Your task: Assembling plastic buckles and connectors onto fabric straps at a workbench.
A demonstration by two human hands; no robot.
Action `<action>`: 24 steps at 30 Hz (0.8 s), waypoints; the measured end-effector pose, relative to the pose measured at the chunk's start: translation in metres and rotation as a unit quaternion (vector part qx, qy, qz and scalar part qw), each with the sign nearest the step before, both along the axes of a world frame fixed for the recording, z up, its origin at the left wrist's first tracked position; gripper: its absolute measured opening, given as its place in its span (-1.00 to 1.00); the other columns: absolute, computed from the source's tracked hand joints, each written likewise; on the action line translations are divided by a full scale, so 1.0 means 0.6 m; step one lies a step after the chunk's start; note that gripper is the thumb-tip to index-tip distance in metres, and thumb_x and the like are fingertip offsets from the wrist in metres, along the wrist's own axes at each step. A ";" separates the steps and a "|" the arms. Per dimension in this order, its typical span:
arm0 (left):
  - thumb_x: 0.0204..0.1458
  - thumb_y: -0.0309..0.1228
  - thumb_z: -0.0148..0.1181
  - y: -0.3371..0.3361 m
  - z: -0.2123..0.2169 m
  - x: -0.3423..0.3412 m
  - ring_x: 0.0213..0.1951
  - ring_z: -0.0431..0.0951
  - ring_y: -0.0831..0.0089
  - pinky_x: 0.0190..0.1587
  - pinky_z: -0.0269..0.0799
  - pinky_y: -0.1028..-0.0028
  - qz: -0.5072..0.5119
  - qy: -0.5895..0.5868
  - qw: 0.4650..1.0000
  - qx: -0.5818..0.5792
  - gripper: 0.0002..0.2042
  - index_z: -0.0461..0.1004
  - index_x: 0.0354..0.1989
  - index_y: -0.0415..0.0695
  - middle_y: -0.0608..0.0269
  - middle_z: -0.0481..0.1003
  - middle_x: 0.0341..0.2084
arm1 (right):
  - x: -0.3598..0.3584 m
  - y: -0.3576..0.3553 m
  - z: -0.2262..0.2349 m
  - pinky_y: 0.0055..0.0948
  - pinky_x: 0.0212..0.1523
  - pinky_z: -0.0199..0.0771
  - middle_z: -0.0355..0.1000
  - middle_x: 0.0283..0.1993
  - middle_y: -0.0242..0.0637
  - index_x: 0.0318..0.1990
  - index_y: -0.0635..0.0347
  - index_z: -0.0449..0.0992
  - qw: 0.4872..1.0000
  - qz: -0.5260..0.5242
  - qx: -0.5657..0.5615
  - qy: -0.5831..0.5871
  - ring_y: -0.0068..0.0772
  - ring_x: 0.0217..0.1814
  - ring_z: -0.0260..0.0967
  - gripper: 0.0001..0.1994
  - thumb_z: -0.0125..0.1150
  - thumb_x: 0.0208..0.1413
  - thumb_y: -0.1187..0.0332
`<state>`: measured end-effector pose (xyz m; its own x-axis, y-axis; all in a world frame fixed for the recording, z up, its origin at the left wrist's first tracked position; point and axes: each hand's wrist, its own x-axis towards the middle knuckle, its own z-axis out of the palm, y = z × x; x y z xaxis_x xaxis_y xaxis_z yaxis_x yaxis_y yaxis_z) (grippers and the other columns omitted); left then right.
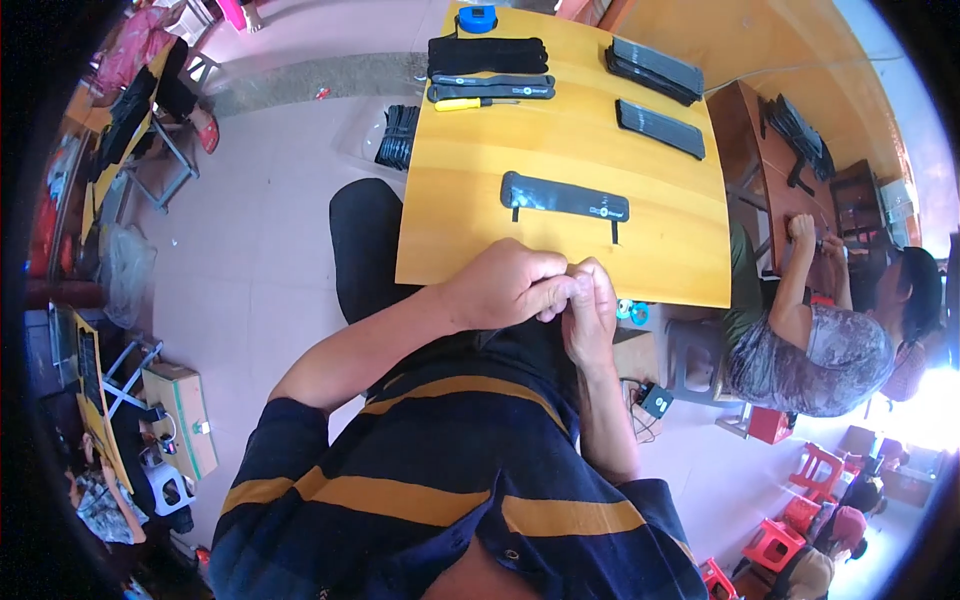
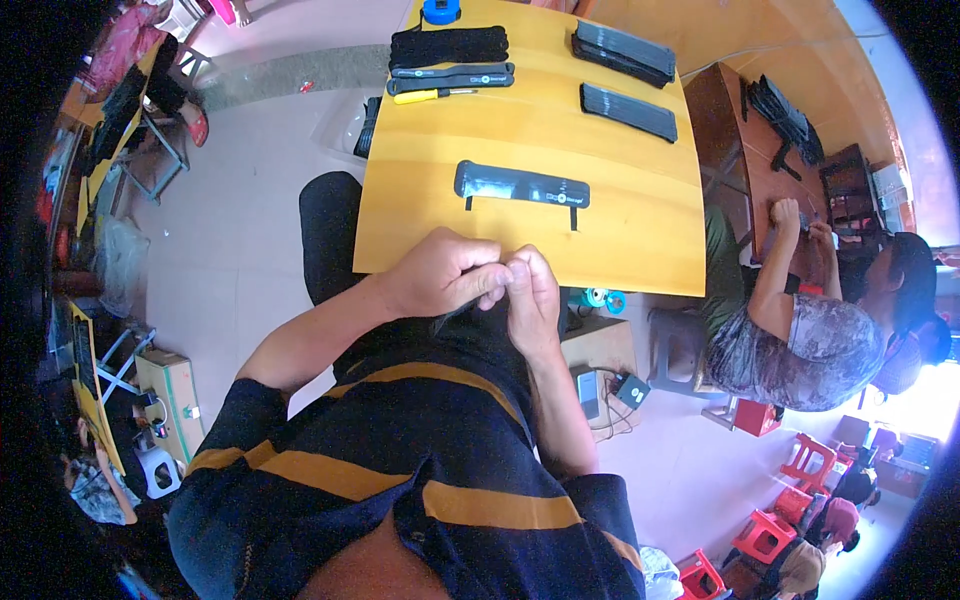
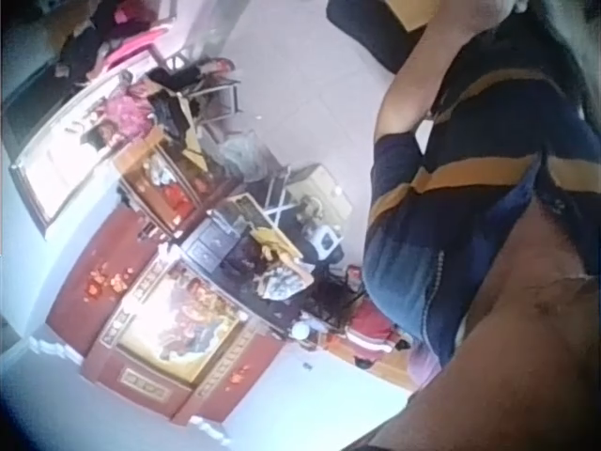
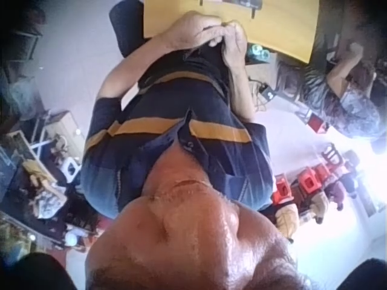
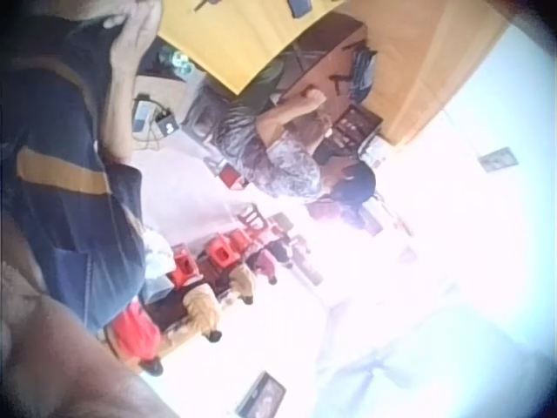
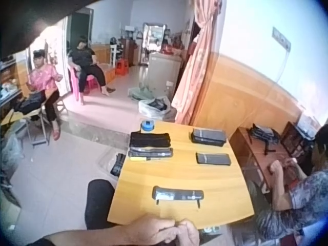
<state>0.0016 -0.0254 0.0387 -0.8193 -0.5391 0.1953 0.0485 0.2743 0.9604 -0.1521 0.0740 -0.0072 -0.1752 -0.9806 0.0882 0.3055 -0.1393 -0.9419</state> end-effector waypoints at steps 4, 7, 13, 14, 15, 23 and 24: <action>0.36 -0.31 0.10 0.021 -0.021 -0.009 -0.59 0.51 0.52 -0.49 0.42 0.42 0.099 0.050 0.992 0.067 -0.67 0.50 -0.45 -0.23 0.26 0.51 -0.66 | -0.003 0.003 0.017 -0.51 -0.41 0.48 0.38 -0.49 -0.37 -0.23 0.12 0.32 0.997 -0.071 -0.001 -0.038 -0.51 -0.49 0.42 -0.71 -0.05 0.52 0.14; 0.36 -0.29 0.09 0.017 -0.032 0.009 -0.67 0.37 0.58 -0.59 0.35 0.50 0.278 0.162 0.907 0.274 -0.76 0.45 -0.34 -0.14 0.44 0.30 -0.72 | -0.068 0.011 0.028 -0.50 -0.51 0.49 0.29 -0.52 -0.51 -0.25 0.07 0.40 0.970 -0.232 -0.018 -0.071 -0.58 -0.51 0.30 -0.75 0.08 0.45 0.15; 0.39 -0.17 0.09 -0.117 -0.052 0.249 -0.68 0.28 0.48 -0.53 0.31 0.42 0.490 0.387 0.722 0.299 -0.53 0.27 -0.64 0.02 0.41 0.22 -0.77 | -0.334 0.141 0.001 -0.54 -0.45 0.37 0.33 -0.53 -0.46 -0.40 0.07 0.39 0.874 -0.234 -0.130 -0.405 -0.58 -0.53 0.28 -0.68 0.12 0.44 0.16; 0.40 -0.16 0.08 -0.129 -0.041 0.312 -0.67 0.25 0.54 -0.55 0.26 0.42 0.498 0.401 0.703 0.311 -0.55 0.23 -0.61 0.03 0.47 0.18 -0.76 | -0.351 0.160 0.000 -0.53 -0.47 0.38 0.32 -0.51 -0.44 -0.41 0.06 0.38 0.861 -0.294 -0.156 -0.386 -0.57 -0.53 0.26 -0.66 0.12 0.44 0.15; 0.40 -0.16 0.09 -0.132 -0.020 0.333 -0.67 0.24 0.56 -0.56 0.25 0.44 0.523 0.371 0.726 0.251 -0.57 0.21 -0.58 0.04 0.48 0.17 -0.75 | -0.368 0.182 -0.009 -0.53 -0.50 0.39 0.33 -0.49 -0.46 -0.38 0.10 0.41 0.886 -0.311 -0.155 -0.306 -0.56 -0.54 0.23 -0.68 0.12 0.44 0.16; 0.41 -0.18 0.05 -0.149 0.032 0.261 -0.54 0.43 0.65 -0.45 0.39 0.60 0.456 0.059 0.887 0.040 -0.70 0.45 -0.35 -0.08 0.44 0.40 -0.60 | -0.206 0.090 0.017 -0.59 -0.52 0.27 0.30 -0.50 -0.60 -0.07 0.03 0.53 0.926 -0.275 -0.001 -0.260 -0.68 -0.53 0.22 -0.81 0.18 0.42 0.15; 0.42 -0.18 0.04 -0.159 0.034 0.236 -0.54 0.43 0.63 -0.44 0.39 0.58 0.425 0.054 0.903 0.041 -0.70 0.46 -0.32 -0.09 0.42 0.42 -0.58 | -0.186 0.079 0.006 -0.58 -0.51 0.28 0.29 -0.50 -0.60 -0.05 0.02 0.53 0.940 -0.238 0.000 -0.246 -0.67 -0.52 0.22 -0.80 0.16 0.42 0.13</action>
